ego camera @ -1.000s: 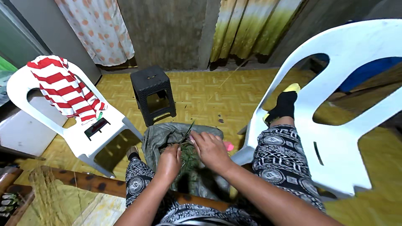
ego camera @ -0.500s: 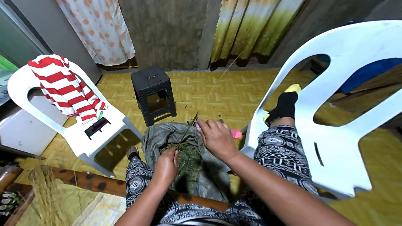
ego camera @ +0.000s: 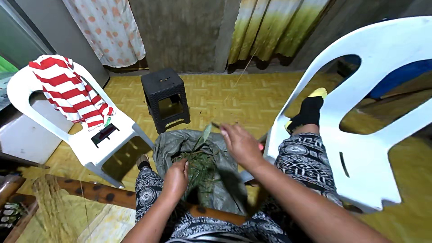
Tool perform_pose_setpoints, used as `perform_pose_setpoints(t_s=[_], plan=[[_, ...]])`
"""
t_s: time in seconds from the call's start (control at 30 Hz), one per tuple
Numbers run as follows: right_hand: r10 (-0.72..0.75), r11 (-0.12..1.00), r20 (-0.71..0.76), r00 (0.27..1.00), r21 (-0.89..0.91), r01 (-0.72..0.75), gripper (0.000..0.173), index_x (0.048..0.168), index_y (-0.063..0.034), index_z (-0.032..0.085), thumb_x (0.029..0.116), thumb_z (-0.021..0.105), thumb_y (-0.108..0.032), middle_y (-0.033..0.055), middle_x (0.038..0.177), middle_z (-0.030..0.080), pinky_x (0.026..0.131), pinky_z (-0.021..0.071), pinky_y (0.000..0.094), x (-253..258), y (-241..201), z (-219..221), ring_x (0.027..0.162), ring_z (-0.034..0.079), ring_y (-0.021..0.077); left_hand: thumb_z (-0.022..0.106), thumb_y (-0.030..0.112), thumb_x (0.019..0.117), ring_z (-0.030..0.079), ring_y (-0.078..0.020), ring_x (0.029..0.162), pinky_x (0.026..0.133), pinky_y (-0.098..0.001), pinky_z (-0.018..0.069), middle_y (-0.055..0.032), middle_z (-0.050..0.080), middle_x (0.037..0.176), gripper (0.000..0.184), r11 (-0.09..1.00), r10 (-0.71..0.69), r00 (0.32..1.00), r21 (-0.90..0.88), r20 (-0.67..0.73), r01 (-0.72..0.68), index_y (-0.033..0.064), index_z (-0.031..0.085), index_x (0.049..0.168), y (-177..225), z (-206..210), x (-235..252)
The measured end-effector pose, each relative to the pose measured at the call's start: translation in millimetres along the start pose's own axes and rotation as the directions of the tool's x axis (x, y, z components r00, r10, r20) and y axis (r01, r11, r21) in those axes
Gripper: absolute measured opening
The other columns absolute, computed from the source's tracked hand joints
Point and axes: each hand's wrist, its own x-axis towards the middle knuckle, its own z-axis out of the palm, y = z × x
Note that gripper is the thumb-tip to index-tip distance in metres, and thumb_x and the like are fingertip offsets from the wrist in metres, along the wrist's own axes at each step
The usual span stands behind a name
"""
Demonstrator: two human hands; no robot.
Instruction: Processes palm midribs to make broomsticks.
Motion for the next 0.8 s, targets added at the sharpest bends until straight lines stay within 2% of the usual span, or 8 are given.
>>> perform_pose_setpoints(t_s=[0.1, 0.17, 0.27, 0.33, 0.4, 0.57, 0.8], plan=[[-0.134, 0.991, 0.120, 0.984, 0.023, 0.132, 0.043, 0.141, -0.0033, 0.060, 0.1110, 0.041, -0.027, 0.0256, 0.120, 0.068, 0.096, 0.0511, 0.0615, -27.0, -26.7, 17.0, 0.111, 0.067, 0.0449, 0.042, 0.017, 0.1111, 0.066, -0.0333, 0.121, 0.109, -0.0460, 0.0477, -0.0236, 0.068, 0.127, 0.038, 1.000, -0.027, 0.999, 0.017, 0.042, 0.026, -0.0061, 0.062, 0.134, 8.8, -1.5, 9.2], [-0.195, 0.981, 0.104, 0.975, 0.021, 0.194, 0.042, 0.138, -0.0042, 0.064, 0.1100, 0.042, -0.027, 0.0237, 0.113, 0.071, 0.092, 0.0537, 0.0599, -40.2, -36.8, 30.3, 0.105, 0.069, 0.0436, 0.041, 0.016, 0.1109, 0.064, -0.0332, 0.124, 0.111, -0.0452, 0.0463, -0.0243, 0.067, 0.130, 0.039, 0.999, -0.032, 0.998, 0.032, 0.058, 0.030, -0.0074, 0.062, 0.134, 15.0, -2.0, 13.2], [-0.203, 0.978, 0.104, 0.974, -0.025, 0.207, 0.041, 0.139, -0.0042, 0.063, 0.1097, 0.043, -0.026, 0.0235, 0.114, 0.071, 0.091, 0.0540, 0.0591, -43.5, -38.3, 39.5, 0.105, 0.069, 0.0439, 0.042, 0.015, 0.1102, 0.067, -0.0344, 0.117, 0.106, -0.0462, 0.0491, -0.0249, 0.069, 0.121, 0.036, 0.999, -0.015, 0.999, 0.046, 0.039, 0.013, -0.0090, 0.065, 0.124, 20.8, -0.6, 15.9], [-0.220, 0.971, 0.042, 0.975, -0.086, 0.223, 0.040, 0.137, -0.0040, 0.064, 0.1079, 0.046, -0.025, 0.0233, 0.111, 0.071, 0.086, 0.0549, 0.0587, -40.9, -34.2, 43.6, 0.100, 0.070, 0.0437, 0.042, 0.017, 0.1108, 0.066, -0.0339, 0.120, 0.108, -0.0461, 0.0483, -0.0242, 0.069, 0.125, 0.038, 0.999, -0.003, 1.000, 0.041, 0.031, 0.002, -0.0077, 0.064, 0.129, 21.4, -0.6, 15.7], [-0.216, 0.969, 0.017, 0.976, -0.122, 0.217, 0.039, 0.136, -0.0039, 0.065, 0.1078, 0.047, -0.024, 0.0238, 0.110, 0.071, 0.085, 0.0545, 0.0591, -37.4, -30.5, 43.7, 0.099, 0.070, 0.0442, 0.042, 0.017, 0.1110, 0.065, -0.0328, 0.123, 0.110, -0.0454, 0.0471, -0.0231, 0.068, 0.128, 0.038, 0.999, -0.007, 0.999, 0.031, 0.039, 0.006, -0.0058, 0.063, 0.134, 21.8, -1.3, 15.0], [-0.221, 0.966, -0.071, 0.973, -0.156, 0.208, 0.036, 0.133, -0.0026, 0.067, 0.1057, 0.051, -0.021, 0.0247, 0.105, 0.071, 0.081, 0.0544, 0.0603, -30.3, -21.7, 44.4, 0.094, 0.070, 0.0459, 0.043, 0.015, 0.1100, 0.066, -0.0338, 0.122, 0.109, -0.0454, 0.0481, -0.0238, 0.068, 0.128, 0.037, 0.999, 0.026, 0.999, 0.028, 0.024, -0.027, -0.0064, 0.063, 0.133, 18.3, 0.8, 10.6], [-0.129, 0.981, -0.076, 0.989, -0.159, 0.115, 0.037, 0.137, -0.0023, 0.064, 0.1071, 0.050, -0.020, 0.0283, 0.110, 0.069, 0.085, 0.0511, 0.0645, -10.2, -4.9, 33.4, 0.102, 0.067, 0.0495, 0.046, 0.014, 0.1092, 0.068, -0.0349, 0.117, 0.106, -0.0468, 0.0502, -0.0241, 0.069, 0.123, 0.035, 0.998, 0.060, 0.998, 0.026, -0.009, -0.060, -0.0063, 0.064, 0.131, 7.3, 2.0, -2.0]])
